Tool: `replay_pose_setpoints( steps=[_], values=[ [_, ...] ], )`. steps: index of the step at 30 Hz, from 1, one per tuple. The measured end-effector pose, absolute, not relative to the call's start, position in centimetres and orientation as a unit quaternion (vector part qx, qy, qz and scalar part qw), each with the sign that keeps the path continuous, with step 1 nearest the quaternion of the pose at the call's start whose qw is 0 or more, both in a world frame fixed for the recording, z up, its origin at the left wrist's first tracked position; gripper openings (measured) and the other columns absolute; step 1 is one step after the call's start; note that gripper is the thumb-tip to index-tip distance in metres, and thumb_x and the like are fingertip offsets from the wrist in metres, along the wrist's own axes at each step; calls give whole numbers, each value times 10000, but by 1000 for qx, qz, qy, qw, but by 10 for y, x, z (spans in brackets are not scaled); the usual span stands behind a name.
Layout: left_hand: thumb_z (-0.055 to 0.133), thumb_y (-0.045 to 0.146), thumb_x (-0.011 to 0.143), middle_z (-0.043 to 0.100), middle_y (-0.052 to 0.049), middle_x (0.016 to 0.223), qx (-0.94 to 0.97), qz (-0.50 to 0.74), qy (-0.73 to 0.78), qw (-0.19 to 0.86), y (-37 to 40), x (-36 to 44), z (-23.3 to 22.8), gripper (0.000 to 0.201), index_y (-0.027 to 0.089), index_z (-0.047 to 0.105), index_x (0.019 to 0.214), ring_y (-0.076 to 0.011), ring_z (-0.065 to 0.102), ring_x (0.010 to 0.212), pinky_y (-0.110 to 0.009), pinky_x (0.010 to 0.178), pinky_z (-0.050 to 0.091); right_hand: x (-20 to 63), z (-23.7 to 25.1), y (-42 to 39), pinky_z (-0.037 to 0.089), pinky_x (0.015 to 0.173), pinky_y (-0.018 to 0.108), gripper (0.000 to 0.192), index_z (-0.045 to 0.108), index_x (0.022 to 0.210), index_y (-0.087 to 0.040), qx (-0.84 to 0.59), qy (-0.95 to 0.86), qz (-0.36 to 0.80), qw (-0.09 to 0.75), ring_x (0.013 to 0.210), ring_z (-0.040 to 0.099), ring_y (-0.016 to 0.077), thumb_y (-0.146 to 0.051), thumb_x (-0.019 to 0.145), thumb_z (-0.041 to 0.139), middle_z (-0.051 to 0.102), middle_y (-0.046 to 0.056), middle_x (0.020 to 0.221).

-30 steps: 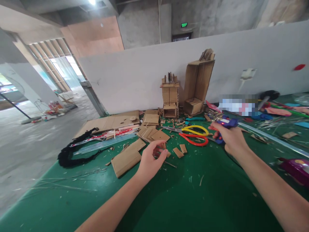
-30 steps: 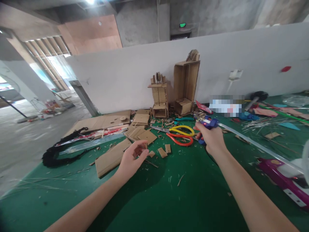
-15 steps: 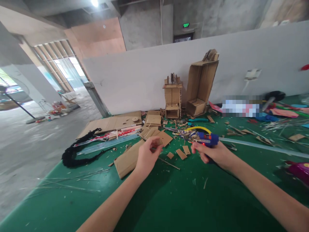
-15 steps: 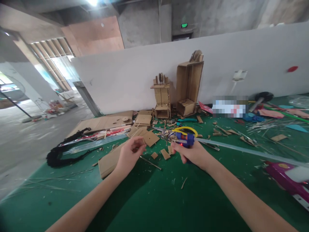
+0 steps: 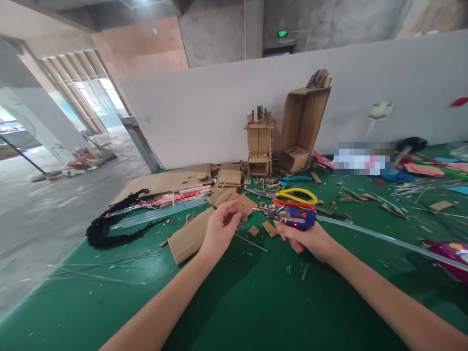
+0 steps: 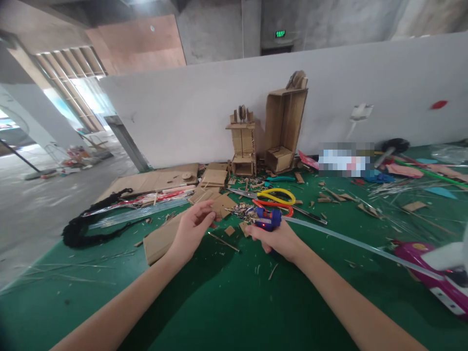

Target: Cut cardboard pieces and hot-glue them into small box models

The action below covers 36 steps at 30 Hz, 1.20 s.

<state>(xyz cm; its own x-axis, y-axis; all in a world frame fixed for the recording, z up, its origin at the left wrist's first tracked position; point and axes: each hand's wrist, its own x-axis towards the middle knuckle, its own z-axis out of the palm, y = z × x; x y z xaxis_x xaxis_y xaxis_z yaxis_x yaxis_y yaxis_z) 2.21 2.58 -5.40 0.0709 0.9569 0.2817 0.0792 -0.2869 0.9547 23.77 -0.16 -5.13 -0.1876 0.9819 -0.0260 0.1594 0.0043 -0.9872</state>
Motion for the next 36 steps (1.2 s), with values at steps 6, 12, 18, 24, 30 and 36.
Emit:
replay_pose_setpoints(
  steps=[6,12,18,24,30,36],
  values=[
    [639,273,729,654,-44,844,590,526,415,450,24,25,-58,251,152,578,940,-145,644,762,-268,673,529,235,-49,-2,322,344,196,326,554,608,-179,-491,-588,506,397,325,392,40,-475,692,663,523,-51,527],
    [651,245,709,639,-35,845,588,528,413,452,23,26,-57,265,153,580,947,-136,628,757,-272,695,518,236,-53,0,323,351,196,331,551,621,-182,-491,-598,501,386,334,397,48,-485,714,647,500,-54,501],
    [666,291,729,639,-14,786,546,537,395,508,20,28,-54,296,163,566,977,-141,632,743,-250,649,511,237,-54,0,311,364,201,341,547,622,-185,-493,-616,491,370,335,392,65,-494,744,623,417,-75,399],
    [718,212,704,623,2,749,416,531,351,650,13,34,-49,278,156,576,936,-95,616,664,-201,606,499,238,-54,-2,315,372,212,344,549,639,-189,-484,-615,491,382,345,384,70,-510,741,619,395,-79,399],
    [647,79,754,627,-21,776,314,505,319,738,8,37,-45,151,126,592,887,-80,622,651,-177,596,525,235,-54,-5,366,413,228,365,539,642,-194,-504,-599,483,392,376,409,76,-540,716,626,432,-70,429],
    [537,30,820,627,-45,777,236,489,291,788,0,42,-40,120,109,578,900,-53,606,602,-160,595,538,234,-51,-8,377,434,240,340,531,609,-200,-517,-609,466,380,394,432,91,-507,718,626,425,-64,405]
  ],
)
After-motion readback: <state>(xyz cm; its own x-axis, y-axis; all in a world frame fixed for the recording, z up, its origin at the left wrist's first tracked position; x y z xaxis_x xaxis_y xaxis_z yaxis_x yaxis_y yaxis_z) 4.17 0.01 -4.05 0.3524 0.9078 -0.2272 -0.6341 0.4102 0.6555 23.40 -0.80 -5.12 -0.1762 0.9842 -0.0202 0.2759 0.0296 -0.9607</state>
